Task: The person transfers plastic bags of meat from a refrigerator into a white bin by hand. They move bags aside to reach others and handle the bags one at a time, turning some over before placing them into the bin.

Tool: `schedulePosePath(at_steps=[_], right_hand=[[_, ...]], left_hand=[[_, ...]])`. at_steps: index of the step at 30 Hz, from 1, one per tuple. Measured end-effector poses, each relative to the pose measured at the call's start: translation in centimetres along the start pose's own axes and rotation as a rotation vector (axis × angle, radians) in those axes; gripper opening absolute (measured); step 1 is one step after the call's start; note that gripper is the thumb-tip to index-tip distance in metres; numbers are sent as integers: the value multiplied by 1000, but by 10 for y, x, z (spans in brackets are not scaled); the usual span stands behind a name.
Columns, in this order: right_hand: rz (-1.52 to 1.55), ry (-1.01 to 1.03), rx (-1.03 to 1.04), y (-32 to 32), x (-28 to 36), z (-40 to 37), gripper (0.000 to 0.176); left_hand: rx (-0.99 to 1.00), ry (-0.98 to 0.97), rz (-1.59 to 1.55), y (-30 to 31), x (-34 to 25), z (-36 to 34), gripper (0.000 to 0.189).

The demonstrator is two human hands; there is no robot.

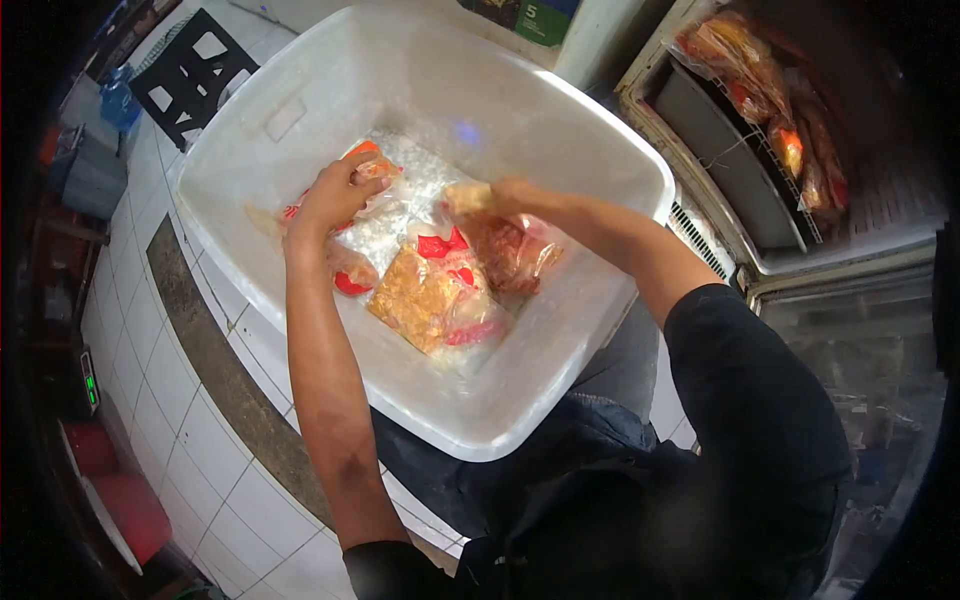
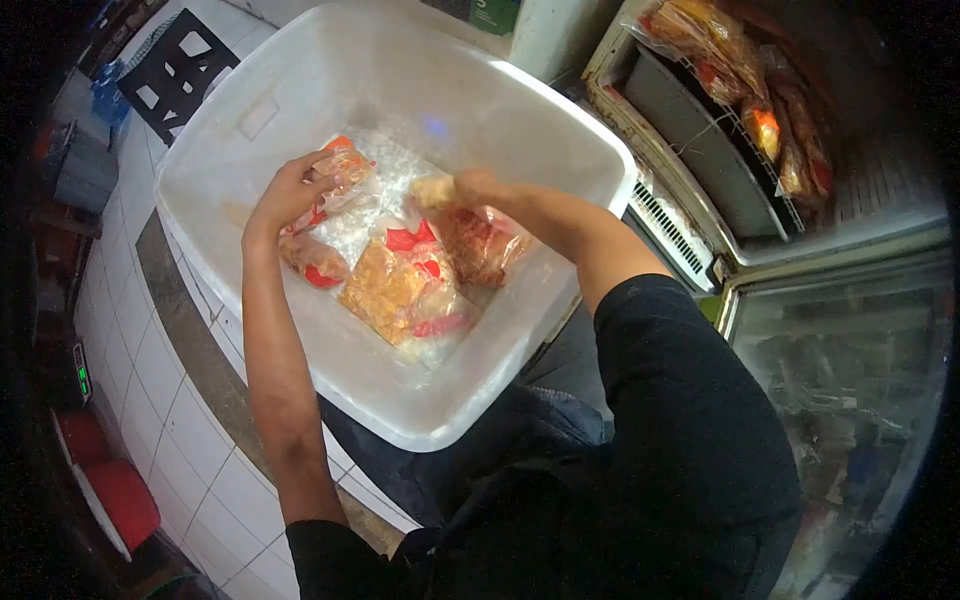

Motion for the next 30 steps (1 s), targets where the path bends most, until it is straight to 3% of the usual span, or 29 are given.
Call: schedulePosePath(at_steps=[4, 7, 9, 10, 11, 13, 16, 19, 22, 25, 28, 30], right_hand=[[47, 58, -198, 38, 2, 27, 37], [-39, 130, -20, 12, 7, 25, 31], [-19, -136, 309, -9, -9, 6, 26], [-481, 109, 363, -43, -22, 25, 23], [-482, 128, 447, -62, -28, 22, 24], [-312, 85, 548, -87, -24, 3, 25], [-145, 110, 629, -102, 3, -9, 27], [-81, 134, 695, -104, 13, -10, 30], [-87, 122, 729, -105, 0, -12, 33], [-127, 85, 727, -89, -25, -7, 36], [-165, 48, 707, -50, -54, 31, 39], [-33, 64, 651, -26, -56, 55, 41]], left_hand=[[39, 29, -37, 1, -2, -1, 57], [35, 47, -52, 1, -6, -5, 58], [24, 17, -50, -4, 1, -5, 56], [19, 4, -46, -3, 4, -6, 56], [51, 52, -38, -2, 2, -6, 56], [111, 153, -30, -2, -2, -7, 57], [111, 129, 17, -3, 4, -5, 58], [102, 87, 47, -5, 16, -4, 61], [136, 184, -9, -4, 13, -5, 62], [117, 87, 158, -4, 21, -3, 60], [109, 136, 43, -4, 10, -3, 62], [162, 84, 44, -10, 13, -4, 70]])
Point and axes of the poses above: each hand's wrist, its own z-axis towards the middle knuckle, its own y-axis out of the back of the hand, x = y × z, the point moved 3 cm from there along z, towards the middle knuckle, and after that the axes turned 13 degrees about -y, right-handed, at the moved point
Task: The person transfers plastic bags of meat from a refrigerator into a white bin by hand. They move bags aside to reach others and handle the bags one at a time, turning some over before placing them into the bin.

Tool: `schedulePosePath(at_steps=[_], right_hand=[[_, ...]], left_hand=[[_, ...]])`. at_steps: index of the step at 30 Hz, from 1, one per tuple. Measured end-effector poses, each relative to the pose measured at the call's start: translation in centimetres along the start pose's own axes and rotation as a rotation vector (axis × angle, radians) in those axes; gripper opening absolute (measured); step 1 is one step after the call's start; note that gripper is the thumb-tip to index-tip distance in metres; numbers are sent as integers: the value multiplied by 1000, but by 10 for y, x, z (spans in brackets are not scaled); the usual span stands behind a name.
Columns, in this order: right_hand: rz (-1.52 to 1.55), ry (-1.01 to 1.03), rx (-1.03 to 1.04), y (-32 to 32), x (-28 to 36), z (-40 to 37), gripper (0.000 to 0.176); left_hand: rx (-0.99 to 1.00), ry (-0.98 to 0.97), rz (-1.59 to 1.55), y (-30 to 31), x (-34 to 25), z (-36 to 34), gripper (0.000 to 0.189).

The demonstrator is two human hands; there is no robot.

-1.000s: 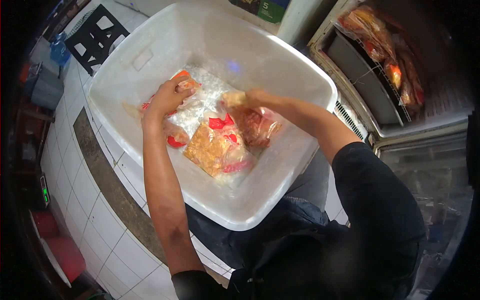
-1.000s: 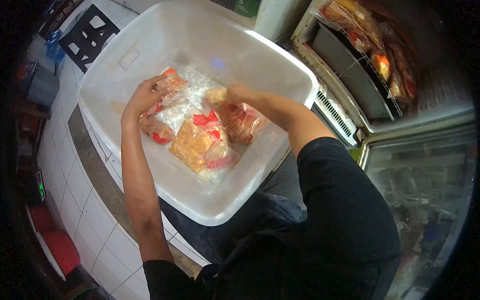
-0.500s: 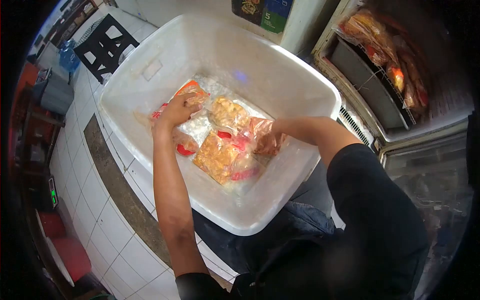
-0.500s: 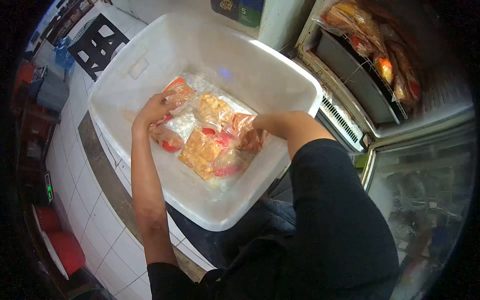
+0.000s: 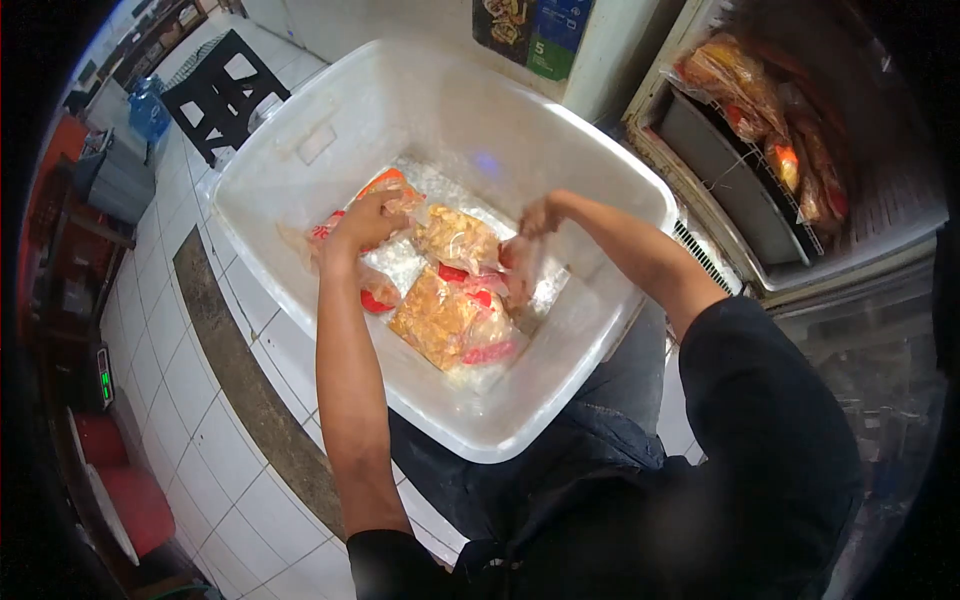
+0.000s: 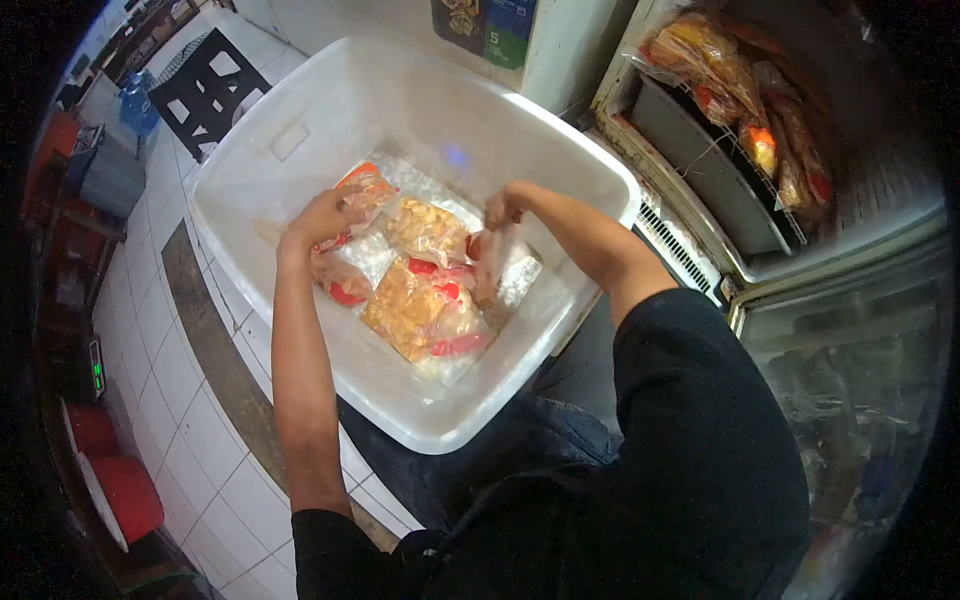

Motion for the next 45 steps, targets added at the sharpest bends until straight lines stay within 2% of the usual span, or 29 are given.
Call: schedulePosePath(at_steps=[2, 4, 5, 8, 11, 14, 15, 18, 19, 22, 23, 27, 30, 34, 37, 40, 41, 45], right_hand=[[350, 173, -191, 31, 61, -115, 34], [600, 333, -65, 48, 85, -116, 30], [718, 415, 2, 57, 96, -123, 28], [1074, 625, -107, 71, 115, -193, 23], [1512, 731, -207, 75, 130, -261, 18], [1586, 1049, -149, 79, 143, -261, 18], [1633, 1039, -173, 76, 149, -264, 19], [1448, 1200, -120, 72, 156, -273, 23], [1474, 1192, -143, 70, 157, -277, 27], [1527, 1227, -351, 77, 150, -297, 35], [1494, 1205, -506, 85, 141, -290, 37], [1578, 1026, -688, 104, 93, -264, 37], [1505, 876, -673, 106, 85, -242, 39], [1373, 843, -474, 97, 97, -229, 52], [1165, 1018, -311, 86, 113, -233, 63], [912, 972, -532, 67, 132, -237, 72], [748, 859, -448, 66, 132, -240, 75], [863, 910, -316, 58, 141, -245, 72]], left_hand=[[54, -50, -17, 1, -4, -1, 78], [131, -86, -79, -9, -19, -7, 86], [183, -59, -115, -13, -15, -3, 106], [93, -249, 86, -30, -14, 7, 116], [-222, -449, -109, -38, -44, 15, 115], [-462, -488, -171, -19, -74, 15, 109], [-502, -577, -329, -13, -81, 15, 76], [-527, -473, -494, -1, -52, 23, 49], [-517, -467, -527, 0, -64, 17, 33], [-559, -331, -633, -7, -74, 13, 36], [-614, -274, -626, -7, -76, 12, 37], [-674, -250, -870, 2, -77, 7, 38], [-752, -279, -967, 15, -68, 2, 39], [-820, -283, -1045, 31, -69, -10, 41], [-872, -291, -1076, 36, -60, -14, 40], [-903, -303, -1090, 38, -56, -17, 41], [-908, -309, -1091, 39, -57, -17, 41], [-905, -316, -1071, 39, -59, -20, 42]])
Point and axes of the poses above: each hand's wrist, its own z-axis towards the middle knuckle, its own y-axis out of the back of the hand, x = y × z, the point moved 3 cm from there along z, towards the middle knuckle, and after that the axes turned 13 degrees about -y, right-handed, at the moved point
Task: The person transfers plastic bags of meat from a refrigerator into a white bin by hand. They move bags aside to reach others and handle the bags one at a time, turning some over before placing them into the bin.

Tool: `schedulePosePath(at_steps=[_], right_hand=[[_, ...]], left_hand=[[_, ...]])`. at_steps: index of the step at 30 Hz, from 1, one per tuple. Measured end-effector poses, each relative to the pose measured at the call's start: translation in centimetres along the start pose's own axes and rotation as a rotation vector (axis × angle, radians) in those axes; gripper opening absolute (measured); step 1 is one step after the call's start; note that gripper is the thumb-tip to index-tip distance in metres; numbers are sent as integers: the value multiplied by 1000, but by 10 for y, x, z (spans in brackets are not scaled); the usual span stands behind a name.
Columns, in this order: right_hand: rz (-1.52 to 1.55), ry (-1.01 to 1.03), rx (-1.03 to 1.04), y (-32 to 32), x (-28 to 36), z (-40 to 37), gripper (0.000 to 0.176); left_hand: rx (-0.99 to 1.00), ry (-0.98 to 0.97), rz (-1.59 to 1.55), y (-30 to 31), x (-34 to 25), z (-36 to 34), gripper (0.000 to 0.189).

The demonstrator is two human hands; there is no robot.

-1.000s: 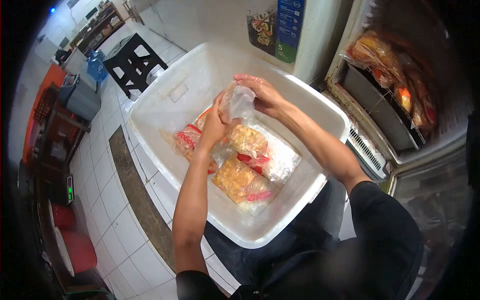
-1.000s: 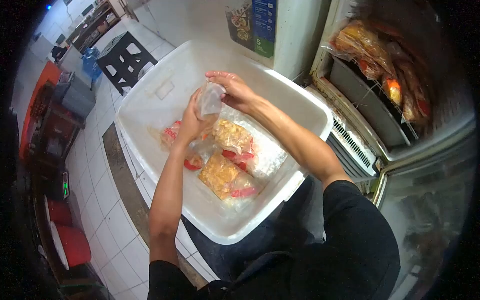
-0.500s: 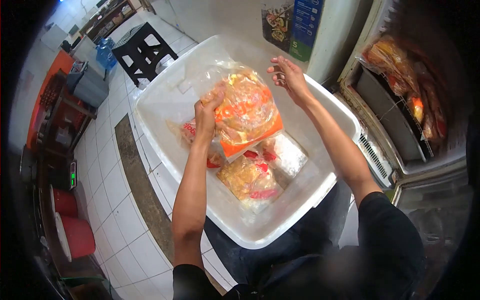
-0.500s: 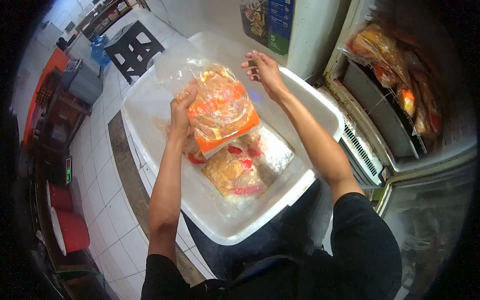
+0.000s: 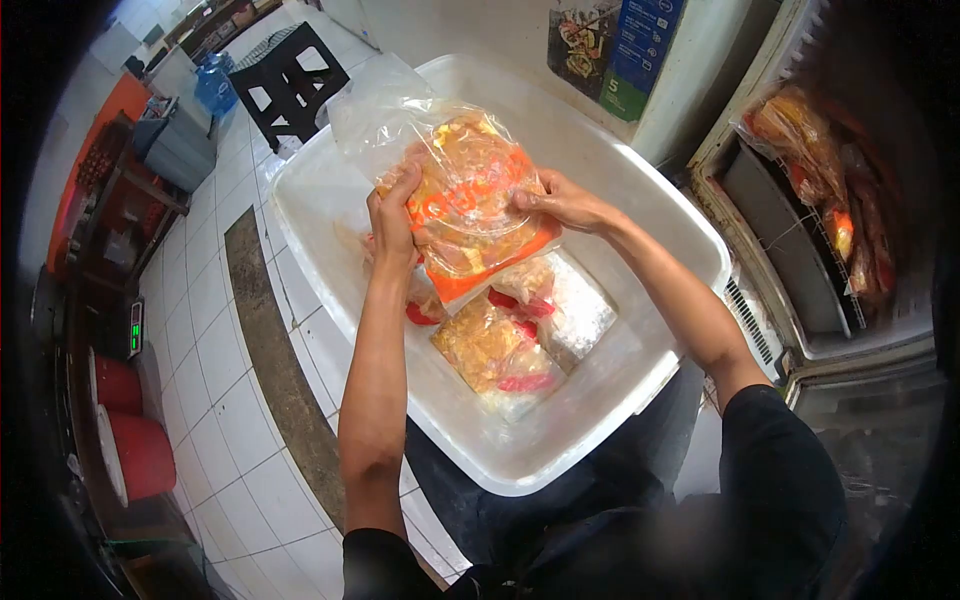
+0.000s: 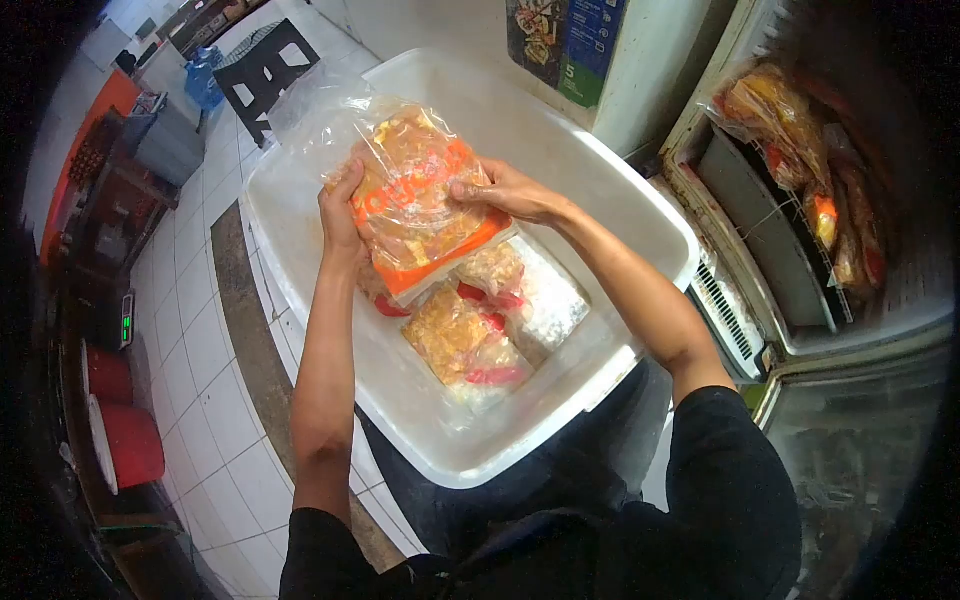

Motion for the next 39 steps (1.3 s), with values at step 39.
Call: schedulePosePath(at_steps=[39], right_hand=[[645, 372, -438, 53, -33, -70, 19]], left_hand=[[500, -85, 369, -16, -2, -14, 66]])
Point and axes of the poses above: each hand's wrist, its own z-axis towards the middle knuckle, its own y-axis out of the back of the hand, x = y × z, the point moved 3 cm from there along z, towards the middle knuckle, and after that the axes turned 13 degrees about -y, right-handed, at the moved point
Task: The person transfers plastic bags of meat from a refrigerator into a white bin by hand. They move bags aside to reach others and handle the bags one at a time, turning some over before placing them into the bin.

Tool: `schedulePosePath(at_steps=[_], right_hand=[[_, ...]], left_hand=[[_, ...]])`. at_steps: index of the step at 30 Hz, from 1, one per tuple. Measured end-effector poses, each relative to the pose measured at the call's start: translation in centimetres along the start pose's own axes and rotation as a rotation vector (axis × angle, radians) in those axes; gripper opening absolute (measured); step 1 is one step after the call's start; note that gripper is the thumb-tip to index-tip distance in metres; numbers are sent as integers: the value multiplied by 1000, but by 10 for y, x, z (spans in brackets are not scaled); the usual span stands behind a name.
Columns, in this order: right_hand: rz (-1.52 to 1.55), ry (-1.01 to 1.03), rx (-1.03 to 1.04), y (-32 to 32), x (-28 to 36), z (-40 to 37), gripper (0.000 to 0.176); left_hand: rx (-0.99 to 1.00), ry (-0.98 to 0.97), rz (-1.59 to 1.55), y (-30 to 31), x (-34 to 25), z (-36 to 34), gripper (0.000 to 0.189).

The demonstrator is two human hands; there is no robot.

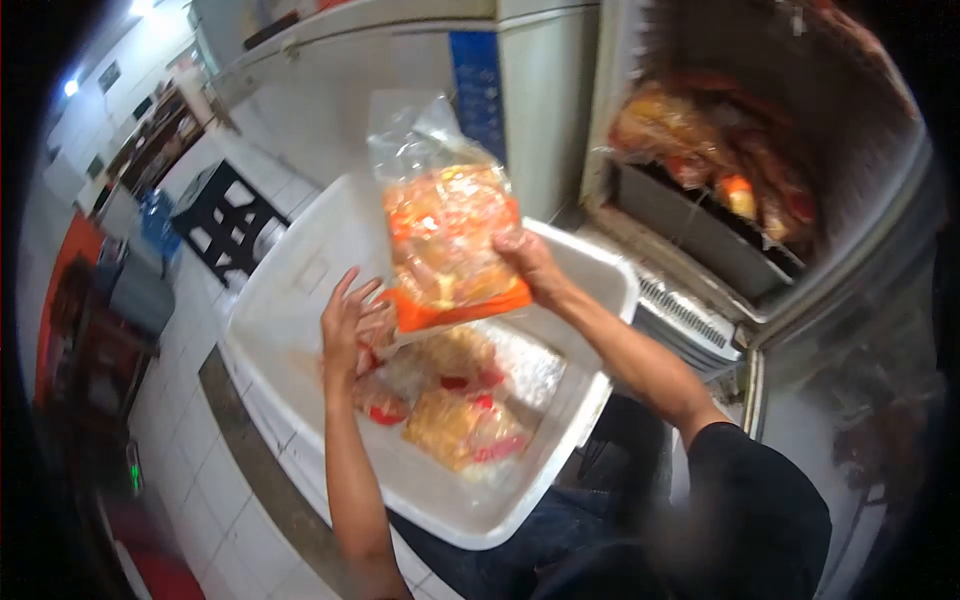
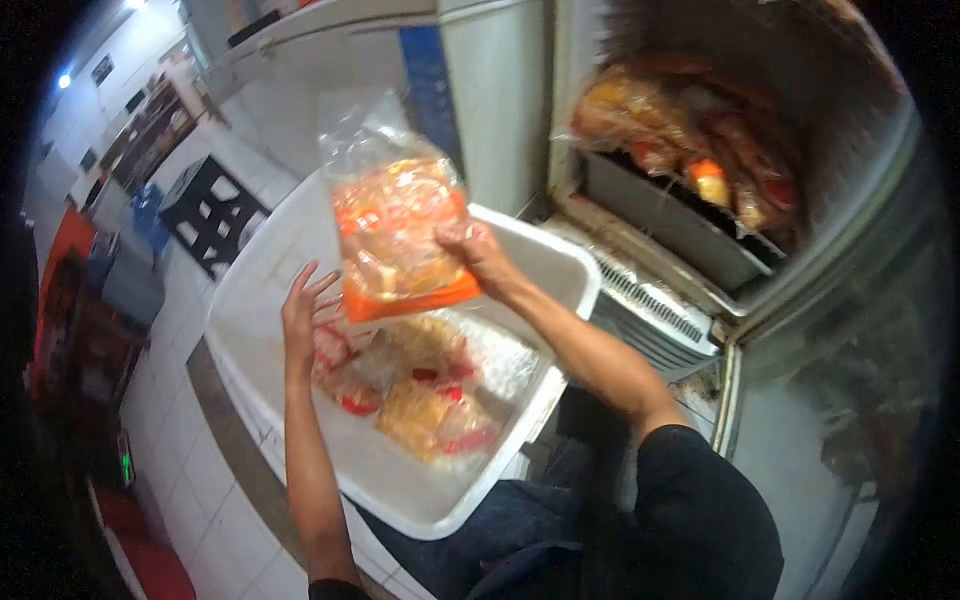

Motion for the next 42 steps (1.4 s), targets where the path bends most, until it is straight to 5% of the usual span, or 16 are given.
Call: schedulePosePath(at_steps=[12, 25, 34, 42], right_hand=[[-270, -150, 136, -28, 2, -29, 33], [-295, -246, 188, -28, -15, -23, 41], [-283, -270, 145, -17, -26, -17, 33], [-615, -257, -1, 5, -31, 33, 33]], left_hand=[[-35, -19, -70, -24, -11, -3, 71], [-25, -58, -57, -6, 13, 1, 29], [-26, -37, 115, -8, -2, 2, 44], [-758, -97, 400, 78, -5, -14, 54]])
Point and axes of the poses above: each hand's wrist, its own z-axis towards the middle knuckle, its own y-axis out of the back of the hand, x = y × z, the point moved 3 cm from there along z, towards the middle knuckle, and after that the axes turned 13 degrees about -y, right-handed, at the moved point
